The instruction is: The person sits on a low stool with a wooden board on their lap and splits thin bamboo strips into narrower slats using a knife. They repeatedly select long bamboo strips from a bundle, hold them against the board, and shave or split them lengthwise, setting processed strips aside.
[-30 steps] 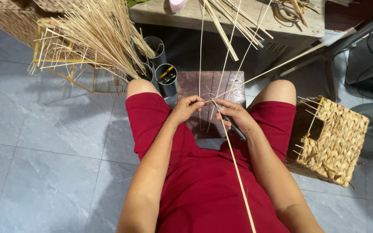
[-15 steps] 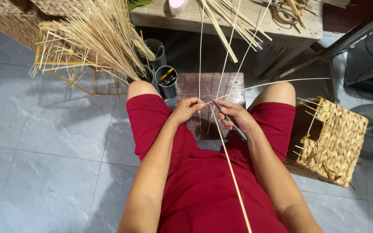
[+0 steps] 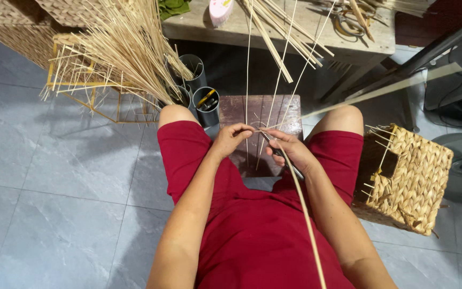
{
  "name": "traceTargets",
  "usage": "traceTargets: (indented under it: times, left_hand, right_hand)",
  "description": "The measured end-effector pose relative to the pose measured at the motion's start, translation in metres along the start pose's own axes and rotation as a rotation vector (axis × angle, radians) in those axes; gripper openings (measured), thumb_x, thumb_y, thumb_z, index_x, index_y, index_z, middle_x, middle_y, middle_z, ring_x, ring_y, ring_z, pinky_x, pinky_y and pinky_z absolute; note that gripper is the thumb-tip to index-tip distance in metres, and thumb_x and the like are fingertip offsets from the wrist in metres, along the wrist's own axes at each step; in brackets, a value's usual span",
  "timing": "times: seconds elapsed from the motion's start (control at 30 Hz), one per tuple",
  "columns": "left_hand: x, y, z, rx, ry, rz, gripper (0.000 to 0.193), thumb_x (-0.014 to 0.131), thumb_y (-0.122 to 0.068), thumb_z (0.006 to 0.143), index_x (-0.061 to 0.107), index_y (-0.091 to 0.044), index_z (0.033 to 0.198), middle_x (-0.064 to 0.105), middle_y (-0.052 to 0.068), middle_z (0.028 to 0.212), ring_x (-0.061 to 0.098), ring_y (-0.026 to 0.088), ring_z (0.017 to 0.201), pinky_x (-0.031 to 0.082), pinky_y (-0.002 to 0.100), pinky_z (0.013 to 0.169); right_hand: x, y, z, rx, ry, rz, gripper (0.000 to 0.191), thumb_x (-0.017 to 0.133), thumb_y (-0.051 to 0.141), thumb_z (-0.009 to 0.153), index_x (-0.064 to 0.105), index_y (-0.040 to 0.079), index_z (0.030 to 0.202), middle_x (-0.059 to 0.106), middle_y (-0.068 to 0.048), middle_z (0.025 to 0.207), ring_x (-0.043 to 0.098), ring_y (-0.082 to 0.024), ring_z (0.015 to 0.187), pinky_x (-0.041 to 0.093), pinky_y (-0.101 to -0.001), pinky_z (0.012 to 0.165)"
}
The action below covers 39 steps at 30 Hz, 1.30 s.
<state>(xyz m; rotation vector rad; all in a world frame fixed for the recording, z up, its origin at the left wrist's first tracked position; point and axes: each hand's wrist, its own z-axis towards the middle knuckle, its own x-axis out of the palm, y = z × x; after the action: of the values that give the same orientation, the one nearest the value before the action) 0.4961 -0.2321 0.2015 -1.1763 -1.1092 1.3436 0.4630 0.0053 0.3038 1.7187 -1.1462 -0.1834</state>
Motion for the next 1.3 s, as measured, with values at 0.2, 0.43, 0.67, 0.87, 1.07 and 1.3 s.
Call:
traceTargets:
  times: [0.2, 0.43, 0.67, 0.87, 1.07, 1.3]
  left_hand:
    - [-0.002, -0.012, -0.005, -0.139, -0.33, -0.101, 0.02, 0.067, -0.022, 0.1, 0.076, -0.007, 0.108, 0.076, 0.003, 0.098, 0.067, 0.007, 0.078, 0.053, 0.021, 0.067]
    - [0.014, -0.059, 0.011, -0.462, -0.112, -0.248, 0.057, 0.052, -0.055, 0.098, 0.071, -0.003, 0.114, 0.077, 0.007, 0.09, 0.065, 0.011, 0.058, 0.048, 0.022, 0.047]
    - [0.03, -0.113, 0.027, -0.464, -0.016, -0.322, 0.059, 0.058, -0.056, 0.096, 0.067, 0.0, 0.113, 0.074, 0.012, 0.081, 0.066, 0.009, 0.056, 0.051, 0.019, 0.046]
    - [0.023, -0.132, 0.018, -0.341, 0.011, -0.351, 0.042, 0.065, -0.043, 0.095, 0.075, -0.004, 0.108, 0.073, 0.006, 0.077, 0.06, 0.005, 0.052, 0.043, 0.017, 0.043]
    - [0.024, -0.136, 0.022, -0.412, -0.134, -0.088, 0.039, 0.069, -0.043, 0.094, 0.07, -0.005, 0.101, 0.073, 0.003, 0.078, 0.058, 0.005, 0.051, 0.045, 0.019, 0.044]
    - [0.042, -0.118, 0.03, -0.311, -0.087, -0.199, 0.023, 0.069, -0.021, 0.093, 0.068, 0.0, 0.101, 0.075, 0.004, 0.074, 0.059, 0.007, 0.053, 0.048, 0.022, 0.047]
  right_hand:
    - [-0.006, 0.012, 0.004, -0.332, -0.207, -0.384, 0.05, 0.053, 0.011, 0.102, 0.054, 0.016, 0.151, 0.068, -0.005, 0.081, 0.053, -0.007, 0.055, 0.044, -0.0219, 0.049]
    - [0.0, 0.031, 0.022, -0.976, -0.498, -1.186, 0.053, 0.059, 0.006, 0.1, 0.054, 0.017, 0.151, 0.072, -0.015, 0.109, 0.072, -0.024, 0.081, 0.058, -0.0359, 0.073]
    - [0.029, 0.048, 0.017, -0.785, -0.662, -1.537, 0.054, 0.065, 0.011, 0.098, 0.054, 0.023, 0.149, 0.07, -0.014, 0.096, 0.069, -0.037, 0.073, 0.055, -0.0467, 0.062]
    - [0.041, 0.064, 0.002, -1.08, -0.641, -1.414, 0.059, 0.066, 0.005, 0.095, 0.05, 0.015, 0.151, 0.069, -0.014, 0.106, 0.069, -0.035, 0.08, 0.055, -0.0438, 0.063]
    - [0.049, 0.063, 0.0, -0.977, -0.623, -1.453, 0.058, 0.067, 0.003, 0.093, 0.054, 0.017, 0.148, 0.069, -0.013, 0.096, 0.069, -0.034, 0.075, 0.055, -0.0443, 0.062]
    - [0.047, 0.063, 0.003, -0.98, -0.597, -1.425, 0.059, 0.069, 0.006, 0.093, 0.053, 0.016, 0.148, 0.069, -0.014, 0.098, 0.069, -0.034, 0.078, 0.055, -0.0435, 0.063]
